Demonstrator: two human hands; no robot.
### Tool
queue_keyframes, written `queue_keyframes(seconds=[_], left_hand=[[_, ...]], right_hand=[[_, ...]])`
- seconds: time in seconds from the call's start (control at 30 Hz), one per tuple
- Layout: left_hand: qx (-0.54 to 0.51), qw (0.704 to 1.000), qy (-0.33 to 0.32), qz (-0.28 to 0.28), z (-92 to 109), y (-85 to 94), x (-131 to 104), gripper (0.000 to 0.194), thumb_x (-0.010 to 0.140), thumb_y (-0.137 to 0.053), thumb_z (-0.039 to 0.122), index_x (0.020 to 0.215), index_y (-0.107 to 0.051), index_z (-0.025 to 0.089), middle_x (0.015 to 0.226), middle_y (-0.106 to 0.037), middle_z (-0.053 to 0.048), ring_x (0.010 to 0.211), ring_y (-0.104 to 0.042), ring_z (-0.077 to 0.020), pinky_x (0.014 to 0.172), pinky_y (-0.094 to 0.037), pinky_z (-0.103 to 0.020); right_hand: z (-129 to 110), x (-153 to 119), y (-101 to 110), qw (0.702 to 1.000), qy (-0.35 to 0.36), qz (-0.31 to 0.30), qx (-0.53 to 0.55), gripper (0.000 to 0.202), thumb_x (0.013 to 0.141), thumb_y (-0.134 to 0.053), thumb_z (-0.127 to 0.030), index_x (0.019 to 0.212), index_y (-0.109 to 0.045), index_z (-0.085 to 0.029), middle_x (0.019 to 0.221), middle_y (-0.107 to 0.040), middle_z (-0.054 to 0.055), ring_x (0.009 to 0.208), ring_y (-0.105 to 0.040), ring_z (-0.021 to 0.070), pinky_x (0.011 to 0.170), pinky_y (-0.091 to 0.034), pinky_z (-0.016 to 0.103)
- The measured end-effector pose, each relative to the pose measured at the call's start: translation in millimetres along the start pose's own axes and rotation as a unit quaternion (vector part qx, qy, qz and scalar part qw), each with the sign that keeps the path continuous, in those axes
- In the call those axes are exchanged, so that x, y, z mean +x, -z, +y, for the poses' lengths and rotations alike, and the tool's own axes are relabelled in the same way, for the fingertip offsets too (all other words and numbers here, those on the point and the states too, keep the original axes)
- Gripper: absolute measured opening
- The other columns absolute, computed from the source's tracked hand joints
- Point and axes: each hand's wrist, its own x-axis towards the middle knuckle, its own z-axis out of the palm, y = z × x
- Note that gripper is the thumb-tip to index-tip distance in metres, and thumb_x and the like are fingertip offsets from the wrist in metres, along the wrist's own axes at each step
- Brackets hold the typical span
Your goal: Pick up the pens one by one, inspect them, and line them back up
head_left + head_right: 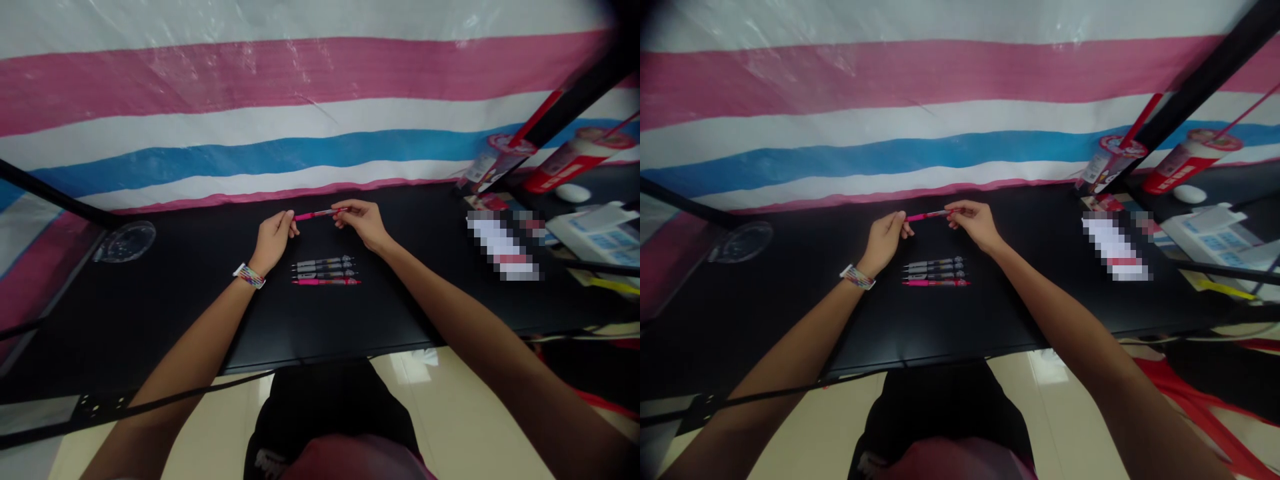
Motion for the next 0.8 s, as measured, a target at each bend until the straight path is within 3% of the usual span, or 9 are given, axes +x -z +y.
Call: queue_keyframes(seconds=[0.07, 0.17, 0.23, 0.33, 0.4, 0.53, 0.63, 0.7, 0.8], left_hand=[[0.016, 1.000, -0.006, -0.008, 1.3, 0.4, -0.3, 0.046, 0.114, -0.056, 0.043, 0.075, -0.068, 0.022, 0.068, -0.068, -0.002, 0.067, -0.066, -0.0149, 0.076, -0.056, -0.030], [-0.049, 0.999, -0.007, -0.009, 0.8, -1.4, -0.5, 0.009, 0.100, -0.077, 0.031, 0.101, -0.072, 0.024, 0.095, -0.078, -0.004, 0.090, -0.076, -0.0176, 0.085, -0.059, -0.031], [-0.090, 0.996, -0.003, -0.012, 0.4, -2.8, -0.6, 0.028, 0.095, -0.083, 0.028, 0.120, -0.070, 0.026, 0.108, -0.079, -0.005, 0.101, -0.079, -0.0190, 0.090, -0.060, -0.031], [-0.094, 0.995, 0.013, -0.022, -0.1, -3.8, -0.4, 0.025, 0.110, -0.066, 0.036, 0.133, -0.067, 0.025, 0.085, -0.076, -0.002, 0.083, -0.077, -0.0175, 0.088, -0.061, -0.034], [-0.090, 0.996, 0.011, -0.020, -1.3, -4.0, 0.1, 0.026, 0.112, -0.061, 0.034, 0.136, -0.066, 0.025, 0.078, -0.071, 0.000, 0.077, -0.075, -0.0169, 0.088, -0.061, -0.035], [-0.096, 0.995, -0.009, -0.009, -3.8, -3.7, 1.2, 0.052, 0.093, -0.082, 0.016, 0.140, -0.064, 0.029, 0.114, -0.079, -0.006, 0.107, -0.079, -0.0199, 0.098, -0.061, -0.034], [-0.090, 0.996, 0.008, -0.009, -3.6, -2.7, 1.3, 0.030, 0.107, -0.069, 0.028, 0.136, -0.067, 0.026, 0.097, -0.079, -0.005, 0.096, -0.079, -0.0192, 0.097, -0.061, -0.036], [-0.084, 0.996, 0.010, -0.011, -4.1, -2.1, 1.2, 0.026, 0.111, -0.061, 0.032, 0.135, -0.068, 0.024, 0.086, -0.076, -0.002, 0.086, -0.078, -0.0185, 0.093, -0.061, -0.036], [-0.074, 0.997, -0.023, -0.008, -7.1, -1.8, 1.4, 0.045, 0.098, -0.077, 0.022, 0.141, -0.065, 0.027, 0.109, -0.081, -0.006, 0.104, -0.079, -0.0210, 0.097, -0.059, -0.036]], right_hand=[[-0.8, -0.2, 0.1, 1.000, -0.004, 0.001, 0.002, 0.028, 0.076, -0.086, -0.036, 0.101, -0.086, -0.023, 0.084, -0.080, 0.005, 0.073, -0.073, 0.0205, 0.075, -0.063, 0.041], [-1.7, -0.3, 0.3, 1.000, -0.013, 0.002, 0.008, 0.027, 0.077, -0.086, -0.036, 0.101, -0.087, -0.023, 0.081, -0.079, 0.004, 0.071, -0.072, 0.0197, 0.073, -0.063, 0.040], [-1.9, -0.4, 0.4, 1.000, -0.015, -0.005, 0.007, 0.027, 0.077, -0.087, -0.036, 0.101, -0.087, -0.022, 0.081, -0.079, 0.004, 0.070, -0.071, 0.0193, 0.071, -0.062, 0.039], [-1.8, -0.8, 0.5, 1.000, -0.009, -0.013, 0.010, 0.027, 0.077, -0.088, -0.034, 0.101, -0.087, -0.022, 0.081, -0.079, 0.004, 0.069, -0.071, 0.0188, 0.071, -0.062, 0.039], [-1.6, -1.2, 0.8, 1.000, -0.007, -0.015, 0.013, 0.025, 0.079, -0.087, -0.033, 0.102, -0.087, -0.022, 0.082, -0.080, 0.004, 0.069, -0.072, 0.0187, 0.071, -0.061, 0.039], [-2.0, -1.5, 1.1, 1.000, -0.003, -0.016, 0.019, 0.023, 0.080, -0.087, -0.031, 0.102, -0.088, -0.023, 0.082, -0.080, 0.004, 0.069, -0.072, 0.0183, 0.070, -0.061, 0.038], [-3.2, -1.5, 1.0, 1.000, -0.007, -0.016, 0.017, 0.025, 0.079, -0.087, -0.033, 0.102, -0.088, -0.023, 0.082, -0.080, 0.004, 0.070, -0.072, 0.0188, 0.072, -0.062, 0.039], [-3.7, -1.5, 1.1, 1.000, -0.010, -0.018, 0.010, 0.028, 0.078, -0.088, -0.036, 0.103, -0.088, -0.022, 0.083, -0.080, 0.004, 0.071, -0.072, 0.0191, 0.073, -0.063, 0.040], [-3.1, -1.5, 1.7, 1.000, -0.010, -0.022, 0.002, 0.030, 0.079, -0.089, -0.038, 0.104, -0.088, -0.022, 0.084, -0.080, 0.004, 0.071, -0.071, 0.0190, 0.073, -0.063, 0.039]])
